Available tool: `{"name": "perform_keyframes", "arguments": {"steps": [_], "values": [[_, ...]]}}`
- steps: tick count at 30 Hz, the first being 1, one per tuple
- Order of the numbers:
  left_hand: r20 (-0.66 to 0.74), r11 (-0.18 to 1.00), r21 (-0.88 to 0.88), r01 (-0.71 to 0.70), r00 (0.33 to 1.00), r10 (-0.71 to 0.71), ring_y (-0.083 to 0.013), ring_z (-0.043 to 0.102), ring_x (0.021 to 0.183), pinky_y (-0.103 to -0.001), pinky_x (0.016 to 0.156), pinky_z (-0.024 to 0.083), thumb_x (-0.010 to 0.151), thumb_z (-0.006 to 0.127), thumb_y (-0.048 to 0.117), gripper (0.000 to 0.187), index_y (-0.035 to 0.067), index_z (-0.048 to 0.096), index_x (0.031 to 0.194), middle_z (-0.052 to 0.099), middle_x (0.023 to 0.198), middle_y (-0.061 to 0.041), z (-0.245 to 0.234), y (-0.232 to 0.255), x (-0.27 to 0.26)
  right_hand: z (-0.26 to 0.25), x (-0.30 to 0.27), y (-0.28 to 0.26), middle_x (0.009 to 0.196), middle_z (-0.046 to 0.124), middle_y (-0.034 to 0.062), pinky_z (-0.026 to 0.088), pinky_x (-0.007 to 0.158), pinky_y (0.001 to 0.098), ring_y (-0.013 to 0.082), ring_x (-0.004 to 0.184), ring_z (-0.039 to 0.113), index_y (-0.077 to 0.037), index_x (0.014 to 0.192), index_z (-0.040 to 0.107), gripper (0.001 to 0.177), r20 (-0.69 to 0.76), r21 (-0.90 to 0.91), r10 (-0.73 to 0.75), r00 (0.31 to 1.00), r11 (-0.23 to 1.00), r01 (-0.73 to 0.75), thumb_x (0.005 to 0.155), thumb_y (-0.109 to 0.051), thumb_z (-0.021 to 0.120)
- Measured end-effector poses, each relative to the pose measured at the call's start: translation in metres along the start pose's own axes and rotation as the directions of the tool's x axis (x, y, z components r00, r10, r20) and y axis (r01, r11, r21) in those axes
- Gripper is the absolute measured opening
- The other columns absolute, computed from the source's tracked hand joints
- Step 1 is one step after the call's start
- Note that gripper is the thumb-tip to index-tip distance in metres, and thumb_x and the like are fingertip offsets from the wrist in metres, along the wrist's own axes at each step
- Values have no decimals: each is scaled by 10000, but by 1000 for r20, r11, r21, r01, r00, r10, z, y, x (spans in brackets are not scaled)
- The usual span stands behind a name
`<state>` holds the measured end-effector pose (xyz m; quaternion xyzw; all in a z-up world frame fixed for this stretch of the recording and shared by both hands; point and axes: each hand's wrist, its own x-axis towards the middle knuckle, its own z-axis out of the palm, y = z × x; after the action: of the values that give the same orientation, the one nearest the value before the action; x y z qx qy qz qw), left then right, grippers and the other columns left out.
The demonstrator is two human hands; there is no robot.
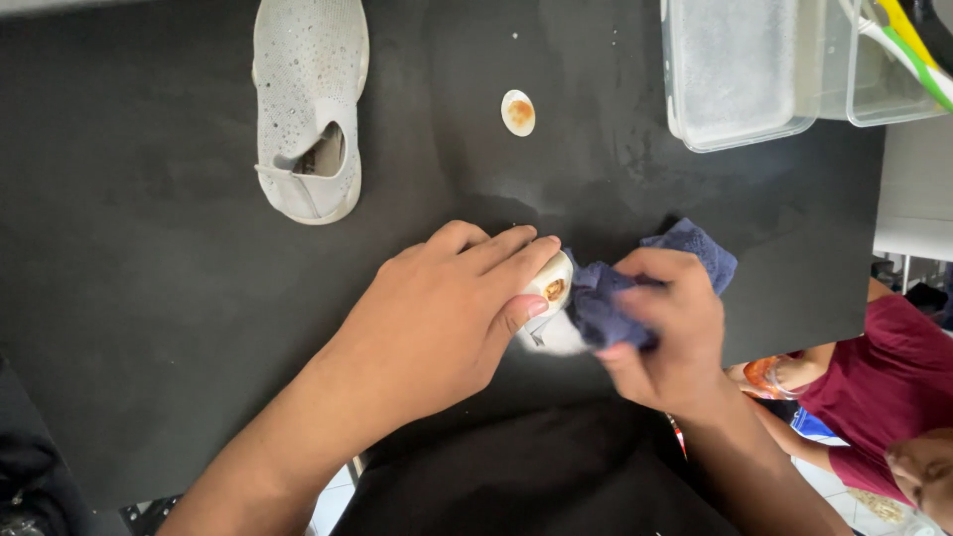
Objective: A person is performing a detailed cleaning of white shoes using a toothbrush, a small scrub brush, and cleaning solution.
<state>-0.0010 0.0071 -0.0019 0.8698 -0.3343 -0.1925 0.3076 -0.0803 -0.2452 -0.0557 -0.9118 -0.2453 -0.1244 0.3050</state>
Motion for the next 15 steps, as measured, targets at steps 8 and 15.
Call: {"name": "perform_keyframes", "arguments": {"steps": [8,15], "values": [[-7,1000,0,-2,1000,2,-265,597,978,-450,648,557,1023,513,285,416,125,572,1403,645,1400,3,-2,2,1,-13,38,-28,1093,654,185,503,803,395,290,914,618,-133,1011,799,238,-36,-226,10,999,974,-18,1016,-309,640],[-28,1000,5,-25,999,25,-291,599,1043,-471,679,555,1038,482,299,428,123,587,1414,649,1411,-58,3,-1,1,-19,33,-25,1124,592,133,486,851,374,273,838,591,-245,1093,751,180,131,-322,-97,987,937,134,980,-370,812]]}}
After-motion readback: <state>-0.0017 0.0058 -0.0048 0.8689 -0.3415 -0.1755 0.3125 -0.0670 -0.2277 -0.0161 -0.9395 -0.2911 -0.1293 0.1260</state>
